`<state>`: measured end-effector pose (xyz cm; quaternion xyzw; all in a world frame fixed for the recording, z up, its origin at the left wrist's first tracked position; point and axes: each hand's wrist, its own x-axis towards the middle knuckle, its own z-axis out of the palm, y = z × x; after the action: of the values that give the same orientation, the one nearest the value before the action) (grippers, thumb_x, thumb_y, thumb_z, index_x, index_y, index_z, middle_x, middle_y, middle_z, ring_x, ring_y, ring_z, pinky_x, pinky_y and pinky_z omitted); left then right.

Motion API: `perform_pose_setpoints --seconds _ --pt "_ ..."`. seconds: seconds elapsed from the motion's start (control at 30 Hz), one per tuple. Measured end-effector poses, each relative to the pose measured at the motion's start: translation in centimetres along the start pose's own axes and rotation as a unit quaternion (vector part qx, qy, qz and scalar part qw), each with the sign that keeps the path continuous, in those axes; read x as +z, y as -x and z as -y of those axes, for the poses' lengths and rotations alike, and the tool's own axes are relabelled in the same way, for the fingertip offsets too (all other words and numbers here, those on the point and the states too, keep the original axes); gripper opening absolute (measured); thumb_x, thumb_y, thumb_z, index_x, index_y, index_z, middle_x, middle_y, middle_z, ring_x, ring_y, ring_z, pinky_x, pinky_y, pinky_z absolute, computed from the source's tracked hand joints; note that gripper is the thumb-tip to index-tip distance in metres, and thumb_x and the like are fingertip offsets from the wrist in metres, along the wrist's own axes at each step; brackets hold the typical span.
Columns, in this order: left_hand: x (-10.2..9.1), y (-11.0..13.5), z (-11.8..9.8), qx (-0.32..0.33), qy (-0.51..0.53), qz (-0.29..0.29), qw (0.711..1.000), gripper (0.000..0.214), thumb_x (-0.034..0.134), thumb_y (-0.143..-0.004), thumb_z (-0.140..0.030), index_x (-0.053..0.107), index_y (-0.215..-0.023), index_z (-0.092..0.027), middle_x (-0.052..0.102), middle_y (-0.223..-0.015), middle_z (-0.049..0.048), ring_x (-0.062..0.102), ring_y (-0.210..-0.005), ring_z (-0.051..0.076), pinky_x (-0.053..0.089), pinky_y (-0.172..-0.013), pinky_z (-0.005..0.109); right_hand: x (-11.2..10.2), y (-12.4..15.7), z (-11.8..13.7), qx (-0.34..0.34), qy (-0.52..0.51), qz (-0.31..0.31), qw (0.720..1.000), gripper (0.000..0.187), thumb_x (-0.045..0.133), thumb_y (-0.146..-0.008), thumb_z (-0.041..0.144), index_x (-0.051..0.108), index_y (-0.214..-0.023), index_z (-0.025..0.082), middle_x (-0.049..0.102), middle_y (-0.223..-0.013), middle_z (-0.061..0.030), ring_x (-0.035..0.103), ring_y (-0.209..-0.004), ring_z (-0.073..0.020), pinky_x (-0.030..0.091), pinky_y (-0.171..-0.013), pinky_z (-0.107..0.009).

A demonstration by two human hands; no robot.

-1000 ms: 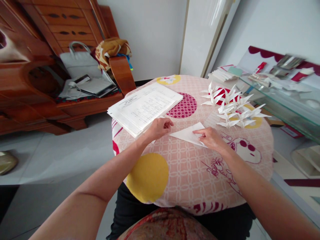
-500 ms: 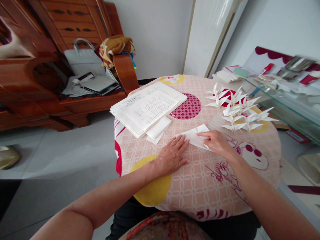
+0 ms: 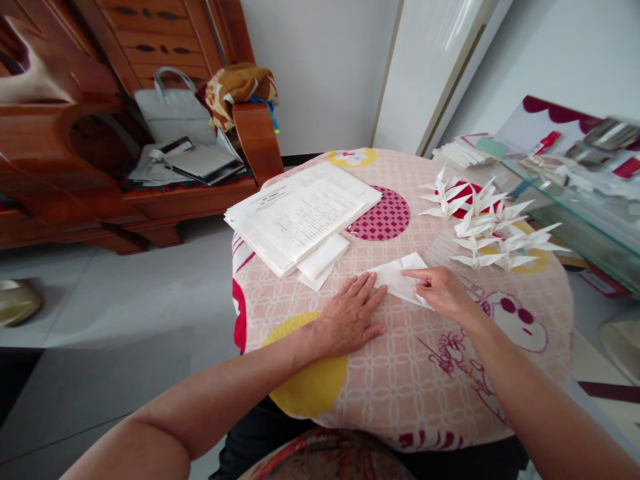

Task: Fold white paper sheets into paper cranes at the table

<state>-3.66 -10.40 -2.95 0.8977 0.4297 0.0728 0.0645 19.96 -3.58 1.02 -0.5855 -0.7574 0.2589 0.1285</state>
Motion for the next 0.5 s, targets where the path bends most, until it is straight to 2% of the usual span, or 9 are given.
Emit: perform_pose_setpoints --seconds 0.13,0.27,0.37,0.5 --pt "-0.01 -0.01 -0.06 0.002 -0.003 -0.003 1.000 0.077 0.042 -0.096 -0.060 0.028 -0.154 -0.012 0.023 -0.162 0.0225 0.021 -0.151 0.036 0.018 -0.122 0.049 -0.02 -0.19 -0.03 0.001 0.007 0.005 1.000 0.052 0.053 -0.073 0.014 0.073 -0.121 0.013 0.067 -0.060 -0.0032 0.047 -0.048 -0.0118 0.034 -0.050 -0.024" --pt "-0.39 -0.21 -0.04 0.005 -0.006 -0.015 1.000 0.073 0.043 -0.095 -0.059 0.035 -0.150 -0.011 0.030 -0.160 0.0223 0.028 -0.149 0.035 0.022 -0.121 0.048 0.02 -0.31 -0.07 0.007 0.006 0.001 1.000 0.052 0.053 -0.072 0.013 0.074 -0.119 0.014 0.064 -0.057 -0.0016 0.048 -0.050 -0.0123 0.035 -0.052 -0.023" --pt "-0.80 -0.36 0.11 0.007 -0.008 -0.015 1.000 0.070 0.045 -0.095 -0.059 0.041 -0.147 -0.013 0.036 -0.157 0.0202 0.033 -0.147 0.033 0.026 -0.119 0.047 0.10 -0.36 -0.05 -0.009 0.003 -0.001 1.000 0.051 0.053 -0.072 0.012 0.075 -0.118 0.013 0.067 -0.061 -0.0027 0.050 -0.052 -0.0125 0.037 -0.055 -0.023" --pt "-0.95 -0.43 0.52 0.013 -0.023 -0.020 0.999 0.071 0.041 -0.095 -0.063 0.049 -0.139 -0.007 0.041 -0.154 0.0215 0.036 -0.144 0.034 0.028 -0.119 0.045 0.23 -0.49 0.08 -0.006 0.025 -0.010 1.000 0.053 0.052 -0.072 0.007 0.075 -0.119 0.015 0.070 -0.064 -0.0036 0.052 -0.054 -0.0126 0.039 -0.058 -0.023"
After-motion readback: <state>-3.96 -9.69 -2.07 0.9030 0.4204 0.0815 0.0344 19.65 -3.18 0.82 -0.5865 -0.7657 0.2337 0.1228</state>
